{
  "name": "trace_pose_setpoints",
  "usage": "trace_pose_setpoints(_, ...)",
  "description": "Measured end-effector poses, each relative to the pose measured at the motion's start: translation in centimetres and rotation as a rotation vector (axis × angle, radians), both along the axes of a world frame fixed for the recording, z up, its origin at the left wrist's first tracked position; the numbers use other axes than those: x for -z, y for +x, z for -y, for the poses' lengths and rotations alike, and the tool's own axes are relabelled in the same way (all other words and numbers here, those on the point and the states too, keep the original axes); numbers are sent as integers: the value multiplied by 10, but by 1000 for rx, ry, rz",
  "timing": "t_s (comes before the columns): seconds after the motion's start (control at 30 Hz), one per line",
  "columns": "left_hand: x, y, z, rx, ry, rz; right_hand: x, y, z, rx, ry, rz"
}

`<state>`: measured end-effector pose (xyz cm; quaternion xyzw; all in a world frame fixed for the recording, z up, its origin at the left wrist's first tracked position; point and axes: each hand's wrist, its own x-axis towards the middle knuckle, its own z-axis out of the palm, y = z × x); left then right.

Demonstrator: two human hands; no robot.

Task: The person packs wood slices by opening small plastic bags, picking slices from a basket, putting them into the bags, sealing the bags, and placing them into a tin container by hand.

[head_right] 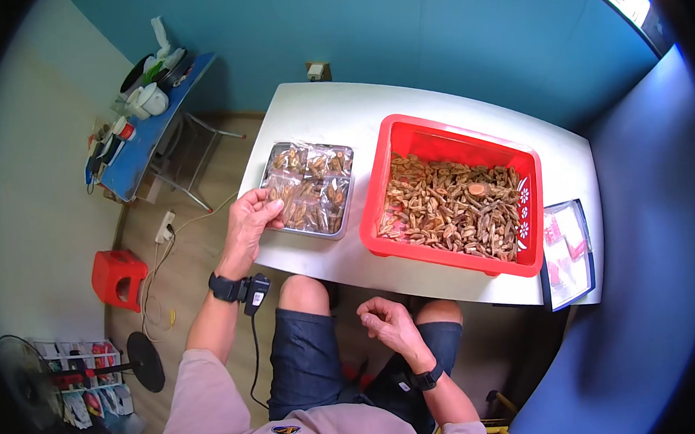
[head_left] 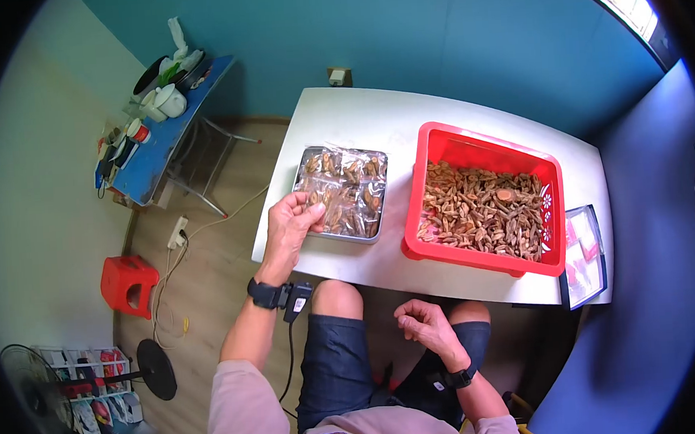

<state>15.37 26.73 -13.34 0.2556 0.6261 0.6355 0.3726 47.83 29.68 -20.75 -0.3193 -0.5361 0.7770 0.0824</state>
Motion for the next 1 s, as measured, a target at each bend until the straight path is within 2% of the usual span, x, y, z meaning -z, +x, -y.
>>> trace_pose_setpoints(0.27, 33, -5, -42, 26, -70, 48, -7, -7, 0, -40, 53, 51)
trace_pose_setpoints(0.33, 31, -3, -45, 43, -101, 62, -14, -8, -1, -100, 171, 114)
trace_pose_setpoints(0.57, 25, 2, -44, 48, -214, -29, -23, -8, -2, -142, 437, 87)
trace_pose_setpoints(0.87, 37, 3, -49, 51, -284, -151, -17, -7, -1, -157, 580, 2)
trace_pose_setpoints(1.0, 57, -4, -49, 27, -262, -305, -22, -8, -2, -187, 564, 13)
